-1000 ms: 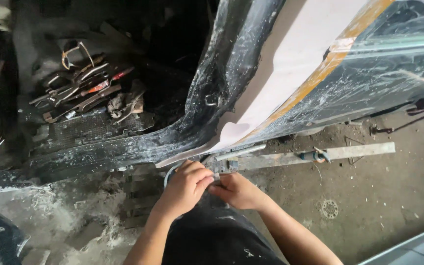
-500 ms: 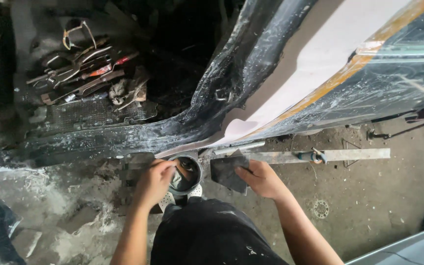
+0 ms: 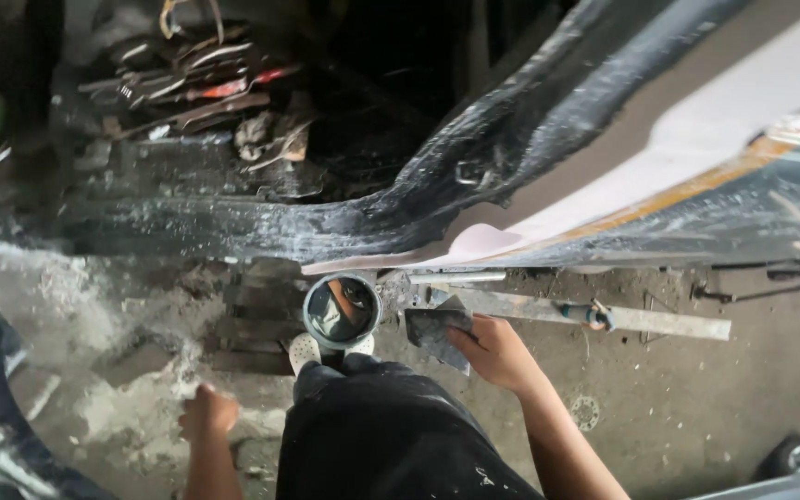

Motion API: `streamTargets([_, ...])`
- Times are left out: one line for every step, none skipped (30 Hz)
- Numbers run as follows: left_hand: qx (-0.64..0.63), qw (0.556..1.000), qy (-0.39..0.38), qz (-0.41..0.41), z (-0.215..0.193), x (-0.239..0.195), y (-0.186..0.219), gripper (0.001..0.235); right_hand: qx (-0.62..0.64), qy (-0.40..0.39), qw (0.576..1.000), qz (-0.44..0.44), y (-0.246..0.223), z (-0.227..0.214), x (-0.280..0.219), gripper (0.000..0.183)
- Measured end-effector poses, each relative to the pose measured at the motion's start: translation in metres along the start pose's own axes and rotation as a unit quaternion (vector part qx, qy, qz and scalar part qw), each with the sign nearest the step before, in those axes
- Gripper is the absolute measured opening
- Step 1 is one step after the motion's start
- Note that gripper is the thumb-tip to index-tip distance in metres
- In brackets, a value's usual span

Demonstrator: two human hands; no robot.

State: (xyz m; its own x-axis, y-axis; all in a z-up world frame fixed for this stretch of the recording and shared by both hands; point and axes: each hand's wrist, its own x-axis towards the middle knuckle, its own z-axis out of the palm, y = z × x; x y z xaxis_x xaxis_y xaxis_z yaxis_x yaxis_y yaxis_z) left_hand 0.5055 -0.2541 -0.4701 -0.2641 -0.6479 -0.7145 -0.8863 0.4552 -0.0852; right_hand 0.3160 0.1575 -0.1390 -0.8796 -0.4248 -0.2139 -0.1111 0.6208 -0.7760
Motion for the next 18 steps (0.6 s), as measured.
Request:
streamTargets([-0.004,1.0,-0.005,-0.008,0.007,0.005,-0.006,0.055,-0.002,-0.01,1.0,-0.001,0.002,0.001,0.003,0.019])
streamTargets([-0.022,0.998,0.047,0.017,0.014,0.01,-0.012,0.052,-0.002,-0.016,1.0,-0.008,0.003,0.002,0.005,0.018])
streamTargets([-0.039,0.993,0.101,0.038,0.022,0.013,-0.021,0.049,0.0,-0.025,1.0,-0.015,0.005,0.003,0.008,0.018])
streamTargets([-0.043,0.994,0.095,0.027,0.035,0.021,-0.023,0.049,-0.002,-0.037,0.999,-0.016,0.015,0.005,0.009,0.018])
streamTargets([-0.091,0.985,0.129,0.07,0.047,0.029,-0.026,0.042,-0.045,-0.061,0.997,0.021,0.025,0.008,0.013,0.019])
streamTargets([-0.139,0.97,0.165,0.111,0.06,0.037,-0.03,0.036,-0.088,-0.083,0.991,0.058,0.035,0.011,0.017,0.025])
streamTargets([-0.142,0.972,0.162,0.093,0.059,0.031,-0.025,0.036,-0.09,-0.101,0.989,0.053,0.044,0.015,0.025,0.025])
streamTargets([-0.162,0.952,0.209,0.155,0.059,0.027,-0.021,0.038,-0.16,-0.12,0.975,0.095,0.054,0.02,0.033,0.032])
streamTargets([-0.176,0.928,0.253,0.212,0.062,0.019,-0.024,0.041,-0.23,-0.141,0.953,0.135,0.064,0.027,0.038,0.039])
streamTargets([-0.177,0.933,0.248,0.19,0.057,0.004,-0.018,0.041,-0.233,-0.164,0.95,0.129,0.065,0.031,0.043,0.039])
streamTargets([-0.226,0.913,0.256,0.223,0.052,-0.01,-0.014,0.026,-0.133,-0.106,0.983,0.072,0.066,0.036,0.047,0.027])
streamTargets([-0.273,0.889,0.265,0.255,0.047,-0.021,-0.01,0.013,-0.029,-0.047,0.998,0.019,0.067,0.042,0.051,0.02])
streamTargets([-0.27,0.897,0.257,0.238,0.038,-0.039,-0.006,0.013,-0.028,-0.066,0.997,0.025,0.076,0.05,0.056,0.02])
streamTargets([-0.311,0.875,0.269,0.256,0.028,-0.054,-0.001,0.013,-0.042,-0.075,0.996,0.024,0.086,0.058,0.06,0.019])
streamTargets([-0.351,0.848,0.284,0.278,0.014,-0.061,0.012,0.016,-0.056,-0.078,0.995,0.019,0.095,0.065,0.07,0.02])
streamTargets([-0.35,0.853,0.281,0.266,0.002,-0.074,0.017,0.016,-0.056,-0.091,0.994,0.021,0.084,0.07,0.075,0.02])
streamTargets([-0.339,0.858,0.287,0.259,-0.01,-0.085,0.024,0.027,0.035,-0.091,0.995,0.007,0.072,0.075,0.08,0.021])
streamTargets([-0.328,0.862,0.292,0.253,-0.021,-0.094,0.031,0.042,0.126,-0.09,0.988,-0.005,0.061,0.08,0.086,0.023])
